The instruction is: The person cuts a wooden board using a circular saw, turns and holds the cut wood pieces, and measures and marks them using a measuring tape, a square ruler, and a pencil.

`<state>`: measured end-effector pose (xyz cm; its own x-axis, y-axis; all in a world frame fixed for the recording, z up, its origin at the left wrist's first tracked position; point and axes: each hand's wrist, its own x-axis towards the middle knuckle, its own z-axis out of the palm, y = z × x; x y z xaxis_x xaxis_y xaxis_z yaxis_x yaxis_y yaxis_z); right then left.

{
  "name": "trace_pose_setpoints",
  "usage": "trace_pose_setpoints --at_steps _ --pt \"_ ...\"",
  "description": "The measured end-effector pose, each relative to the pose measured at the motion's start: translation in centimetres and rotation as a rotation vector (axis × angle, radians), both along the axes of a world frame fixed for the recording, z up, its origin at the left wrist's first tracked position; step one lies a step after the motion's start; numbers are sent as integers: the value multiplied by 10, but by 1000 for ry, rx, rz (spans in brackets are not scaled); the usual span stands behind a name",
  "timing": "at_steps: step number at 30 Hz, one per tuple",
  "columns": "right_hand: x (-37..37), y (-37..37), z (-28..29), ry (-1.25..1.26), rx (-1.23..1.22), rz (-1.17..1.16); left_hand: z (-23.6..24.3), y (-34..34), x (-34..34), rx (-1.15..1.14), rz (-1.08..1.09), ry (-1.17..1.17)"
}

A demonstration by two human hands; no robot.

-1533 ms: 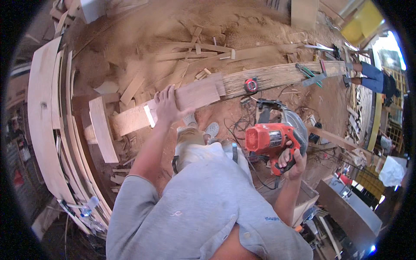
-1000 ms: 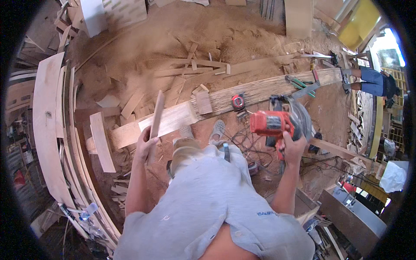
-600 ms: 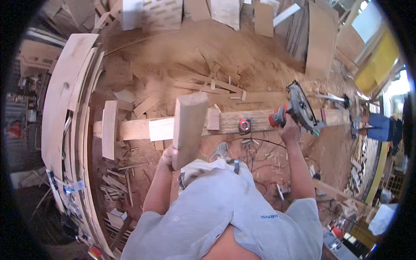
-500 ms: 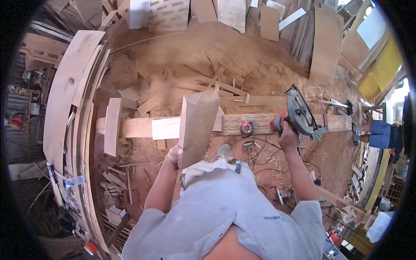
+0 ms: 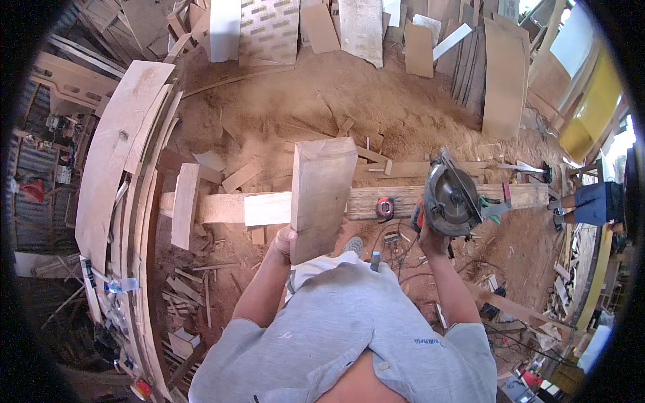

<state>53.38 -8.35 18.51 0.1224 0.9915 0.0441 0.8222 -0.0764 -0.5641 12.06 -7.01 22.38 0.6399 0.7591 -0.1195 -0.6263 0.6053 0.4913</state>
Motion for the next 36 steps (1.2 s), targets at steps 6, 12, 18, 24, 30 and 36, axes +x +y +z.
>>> trace_pose_setpoints --at_steps 6,12,18,24,30,36 --pt "19 -8 -8 -334 258 197 2 -4 1 29 -34 21" --pt "31 -23 -23 -413 227 224 13 -4 2 124 -46 98" --pt "25 -32 -26 -321 177 170 28 -12 -4 194 8 314" --pt "27 -52 -54 -451 77 29 46 -15 5 274 192 509" --pt "6 -60 -53 -444 284 -18 53 -15 17 434 484 894" --pt "-14 -69 -40 -233 200 -10 46 -21 20 665 723 1390"
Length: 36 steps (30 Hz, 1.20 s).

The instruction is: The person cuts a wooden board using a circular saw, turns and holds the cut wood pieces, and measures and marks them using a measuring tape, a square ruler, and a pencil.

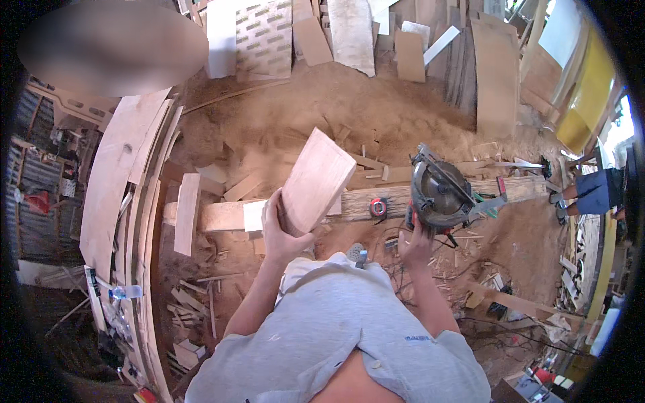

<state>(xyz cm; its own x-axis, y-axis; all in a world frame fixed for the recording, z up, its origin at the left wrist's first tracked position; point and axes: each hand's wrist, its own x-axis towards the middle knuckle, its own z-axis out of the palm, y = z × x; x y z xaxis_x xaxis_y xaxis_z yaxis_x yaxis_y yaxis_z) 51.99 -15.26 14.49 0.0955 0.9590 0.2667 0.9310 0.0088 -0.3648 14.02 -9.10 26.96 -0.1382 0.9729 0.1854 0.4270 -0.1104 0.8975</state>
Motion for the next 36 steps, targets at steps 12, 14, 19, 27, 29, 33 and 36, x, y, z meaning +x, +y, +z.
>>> trace_pose_setpoints --at_steps 12,14,19,27,29,33,36 --pt "-92 50 112 844 -133 187 4 -26 -4 2 -13 486" --pt "-111 70 133 1008 -102 254 2 -33 -8 13 -56 522" --pt "-143 80 128 955 -123 129 -1 -48 -29 25 -83 563" --pt "-195 75 43 969 -182 -70 -28 -44 -121 -147 -254 602" --pt "-209 67 27 1009 -299 -192 -43 -45 -161 -216 -205 627" --pt "-237 61 3 934 -430 -366 -82 -57 -250 -392 -60 630" --pt "-254 59 -23 704 -323 -362 -97 -54 -304 -435 -55 649"
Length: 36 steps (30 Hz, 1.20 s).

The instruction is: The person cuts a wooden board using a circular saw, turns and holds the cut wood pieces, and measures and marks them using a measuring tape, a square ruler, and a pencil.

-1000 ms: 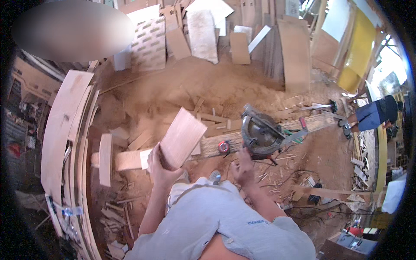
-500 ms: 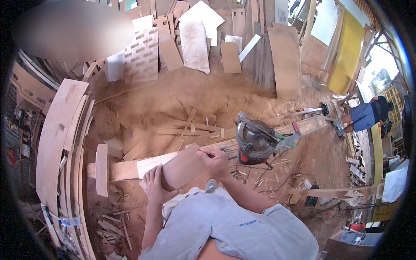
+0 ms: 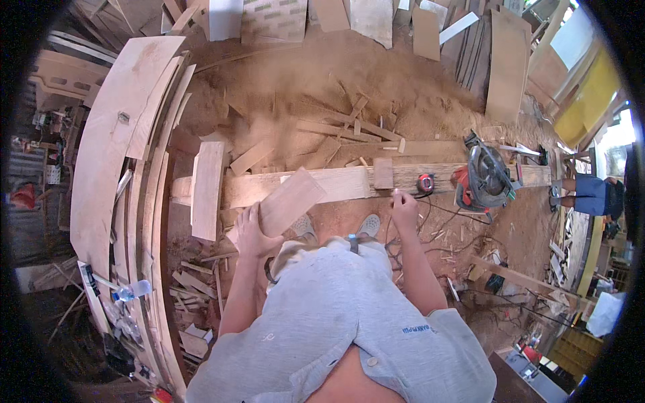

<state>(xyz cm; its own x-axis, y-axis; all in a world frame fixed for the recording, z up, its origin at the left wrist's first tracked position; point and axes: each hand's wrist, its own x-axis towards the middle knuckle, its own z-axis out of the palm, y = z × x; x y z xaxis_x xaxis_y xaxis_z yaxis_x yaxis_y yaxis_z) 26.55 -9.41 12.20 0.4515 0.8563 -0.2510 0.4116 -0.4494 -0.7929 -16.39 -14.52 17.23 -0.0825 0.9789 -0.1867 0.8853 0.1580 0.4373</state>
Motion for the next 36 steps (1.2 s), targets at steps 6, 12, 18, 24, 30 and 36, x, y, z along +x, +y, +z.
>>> trace_pose_setpoints --at_steps 6,12,18,24,30,36 --pt "-30 8 -25 -167 21 -30 -47 51 -29 6 -290 -30" --pt "-61 -15 -24 -305 -17 79 -95 110 35 -4 -560 61" --pt "-56 -49 -33 -248 -107 127 -174 123 60 293 -585 192" --pt "-79 -47 -42 -339 -148 207 -138 95 15 206 -442 90" --pt "-135 -13 -33 -333 -152 378 -123 34 -62 35 206 -36" --pt "-149 15 -45 -523 -109 634 -121 39 -98 -53 444 24"
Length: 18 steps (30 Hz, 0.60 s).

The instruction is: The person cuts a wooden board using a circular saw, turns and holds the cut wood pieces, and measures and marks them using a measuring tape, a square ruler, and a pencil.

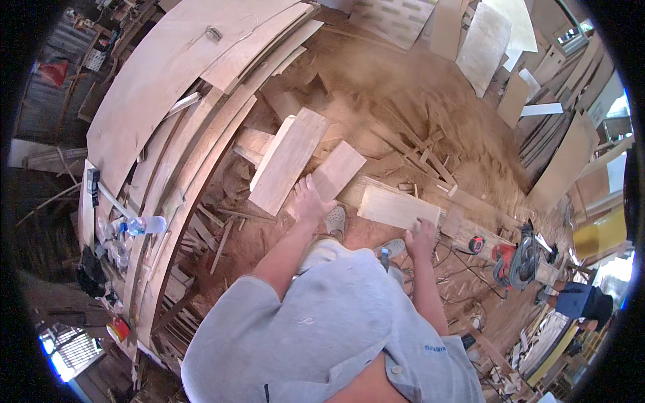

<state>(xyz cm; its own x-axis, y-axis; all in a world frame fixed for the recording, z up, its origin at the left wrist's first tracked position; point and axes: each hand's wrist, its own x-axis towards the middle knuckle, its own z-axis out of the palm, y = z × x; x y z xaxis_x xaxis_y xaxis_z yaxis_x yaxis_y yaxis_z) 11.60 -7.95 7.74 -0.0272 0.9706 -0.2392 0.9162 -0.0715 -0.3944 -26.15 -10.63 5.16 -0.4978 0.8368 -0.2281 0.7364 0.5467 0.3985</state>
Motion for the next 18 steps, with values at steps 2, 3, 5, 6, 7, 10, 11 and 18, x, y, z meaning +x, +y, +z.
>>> trace_pose_setpoints --at_steps 2,3,5,6,7,10,11,18 --pt "-8 16 -2 -90 14 104 -4 0 -8 -47 -30 -7" --pt "-12 24 -1 -205 45 240 -6 -2 -9 -69 -40 38" --pt "-10 38 -11 -325 78 370 -9 -4 -7 -87 -56 78" --pt "3 42 -34 -405 180 425 -9 0 -3 -97 -83 97" --pt "9 48 -49 -477 281 494 -10 2 -2 -111 -97 122" --pt "2 68 -53 -364 46 528 -2 2 -5 -170 -126 88" --pt "1 70 -52 -363 47 531 -1 2 -6 -170 -123 88" --pt "-53 66 5 -221 127 848 -13 -2 -2 -40 -188 -114"
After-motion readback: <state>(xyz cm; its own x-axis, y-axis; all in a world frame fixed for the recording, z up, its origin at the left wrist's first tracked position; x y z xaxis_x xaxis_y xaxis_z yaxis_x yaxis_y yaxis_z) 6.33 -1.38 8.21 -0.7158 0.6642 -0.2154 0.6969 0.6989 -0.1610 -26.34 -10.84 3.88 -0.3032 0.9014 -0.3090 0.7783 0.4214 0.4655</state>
